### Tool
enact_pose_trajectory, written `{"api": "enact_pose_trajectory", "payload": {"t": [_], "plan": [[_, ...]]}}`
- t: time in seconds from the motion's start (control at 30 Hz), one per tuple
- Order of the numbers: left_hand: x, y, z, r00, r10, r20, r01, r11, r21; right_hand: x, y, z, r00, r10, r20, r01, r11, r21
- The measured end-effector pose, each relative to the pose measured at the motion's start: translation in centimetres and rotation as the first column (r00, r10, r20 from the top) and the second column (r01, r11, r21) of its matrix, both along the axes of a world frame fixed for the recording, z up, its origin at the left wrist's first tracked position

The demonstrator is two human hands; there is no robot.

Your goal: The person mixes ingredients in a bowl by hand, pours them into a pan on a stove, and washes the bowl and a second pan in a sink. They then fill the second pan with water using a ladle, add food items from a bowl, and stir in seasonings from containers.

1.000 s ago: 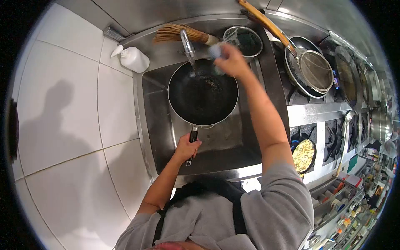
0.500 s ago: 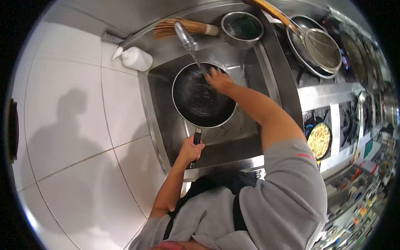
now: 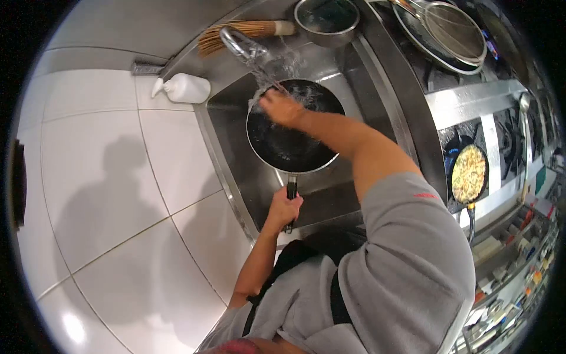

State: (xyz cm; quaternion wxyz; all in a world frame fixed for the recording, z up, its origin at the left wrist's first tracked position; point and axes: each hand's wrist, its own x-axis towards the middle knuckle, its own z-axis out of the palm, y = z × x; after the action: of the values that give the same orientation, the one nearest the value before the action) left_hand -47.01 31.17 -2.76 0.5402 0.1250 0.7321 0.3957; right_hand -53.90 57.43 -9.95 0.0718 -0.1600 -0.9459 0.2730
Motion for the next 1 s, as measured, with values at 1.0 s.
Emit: {"api": "enact_pose_trajectory", "payload": {"t": [1.0], "plan": [[-4.9, -0.7, -1.0, 0.802, -0.332, -0.496, 0.243, 0.941, -0.236, 3.0, -7.7, -6.0, 0.864, 0.266, -0.428, -0.359, 0.921, -0.151]]}}
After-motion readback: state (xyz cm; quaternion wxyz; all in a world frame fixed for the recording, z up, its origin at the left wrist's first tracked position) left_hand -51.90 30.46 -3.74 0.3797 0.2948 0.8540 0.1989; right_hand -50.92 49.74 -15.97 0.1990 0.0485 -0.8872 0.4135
